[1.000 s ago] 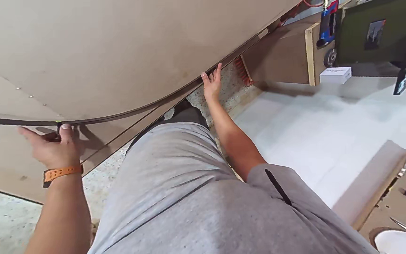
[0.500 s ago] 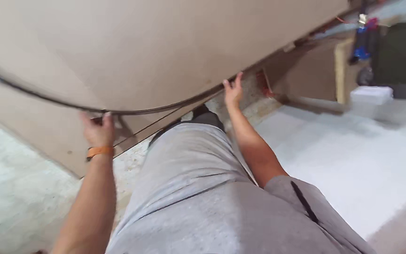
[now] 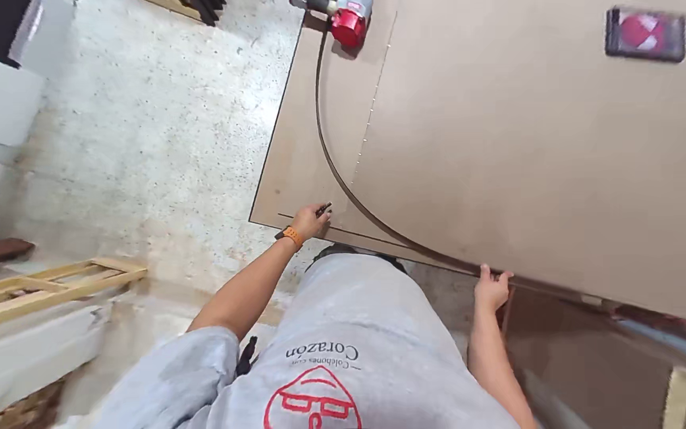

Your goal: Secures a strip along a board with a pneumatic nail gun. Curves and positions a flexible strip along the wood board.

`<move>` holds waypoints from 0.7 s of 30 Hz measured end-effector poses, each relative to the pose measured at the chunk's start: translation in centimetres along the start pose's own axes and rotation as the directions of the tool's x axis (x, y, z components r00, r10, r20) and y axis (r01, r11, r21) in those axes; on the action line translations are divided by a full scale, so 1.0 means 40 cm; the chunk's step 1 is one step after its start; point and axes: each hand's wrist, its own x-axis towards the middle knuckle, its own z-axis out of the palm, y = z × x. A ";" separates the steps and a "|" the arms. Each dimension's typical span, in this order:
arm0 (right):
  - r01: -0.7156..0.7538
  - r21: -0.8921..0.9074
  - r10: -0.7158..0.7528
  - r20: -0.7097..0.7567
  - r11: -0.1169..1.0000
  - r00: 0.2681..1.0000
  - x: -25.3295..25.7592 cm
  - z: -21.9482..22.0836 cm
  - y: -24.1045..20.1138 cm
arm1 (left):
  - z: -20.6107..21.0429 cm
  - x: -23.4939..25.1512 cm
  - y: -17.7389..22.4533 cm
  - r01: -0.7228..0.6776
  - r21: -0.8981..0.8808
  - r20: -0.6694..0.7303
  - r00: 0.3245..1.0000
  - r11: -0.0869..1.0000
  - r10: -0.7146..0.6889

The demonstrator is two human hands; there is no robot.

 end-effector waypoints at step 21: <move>-0.042 -0.151 0.057 0.097 0.988 0.994 -0.004 -0.032 -0.025 | -0.111 -0.053 -0.207 0.108 -0.069 0.021 0.994 0.992 -0.107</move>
